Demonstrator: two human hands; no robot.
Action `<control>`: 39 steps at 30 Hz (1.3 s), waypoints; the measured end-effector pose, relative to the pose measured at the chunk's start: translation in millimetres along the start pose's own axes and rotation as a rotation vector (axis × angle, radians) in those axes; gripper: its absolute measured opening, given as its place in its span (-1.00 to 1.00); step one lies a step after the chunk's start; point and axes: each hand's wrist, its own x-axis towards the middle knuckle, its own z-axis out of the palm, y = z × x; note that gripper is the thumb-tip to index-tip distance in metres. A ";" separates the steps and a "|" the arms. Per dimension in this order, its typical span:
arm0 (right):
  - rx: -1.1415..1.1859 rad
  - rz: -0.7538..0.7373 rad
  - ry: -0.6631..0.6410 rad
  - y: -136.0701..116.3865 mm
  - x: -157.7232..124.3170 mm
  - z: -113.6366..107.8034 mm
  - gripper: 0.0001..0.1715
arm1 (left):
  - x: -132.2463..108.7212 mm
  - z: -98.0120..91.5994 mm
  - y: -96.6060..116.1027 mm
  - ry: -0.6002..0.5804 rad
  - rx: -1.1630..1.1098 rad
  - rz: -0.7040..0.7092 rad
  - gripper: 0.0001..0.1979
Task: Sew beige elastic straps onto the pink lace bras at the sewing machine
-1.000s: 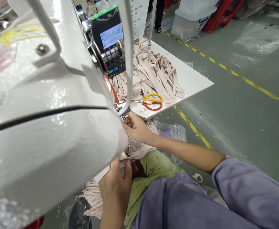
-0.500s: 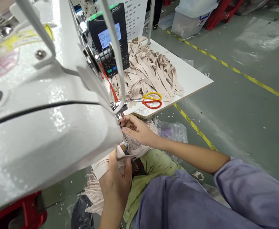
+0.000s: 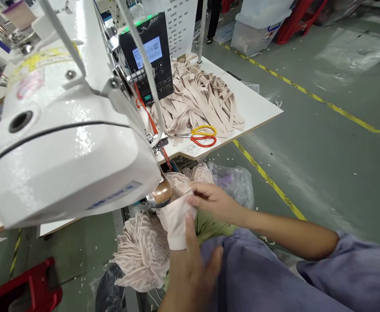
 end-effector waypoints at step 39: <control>-0.716 -0.534 -0.147 46.2 10.0 18.2 -0.76 | 40.2 13.6 -60.3 0.016 -0.855 -0.755 -0.54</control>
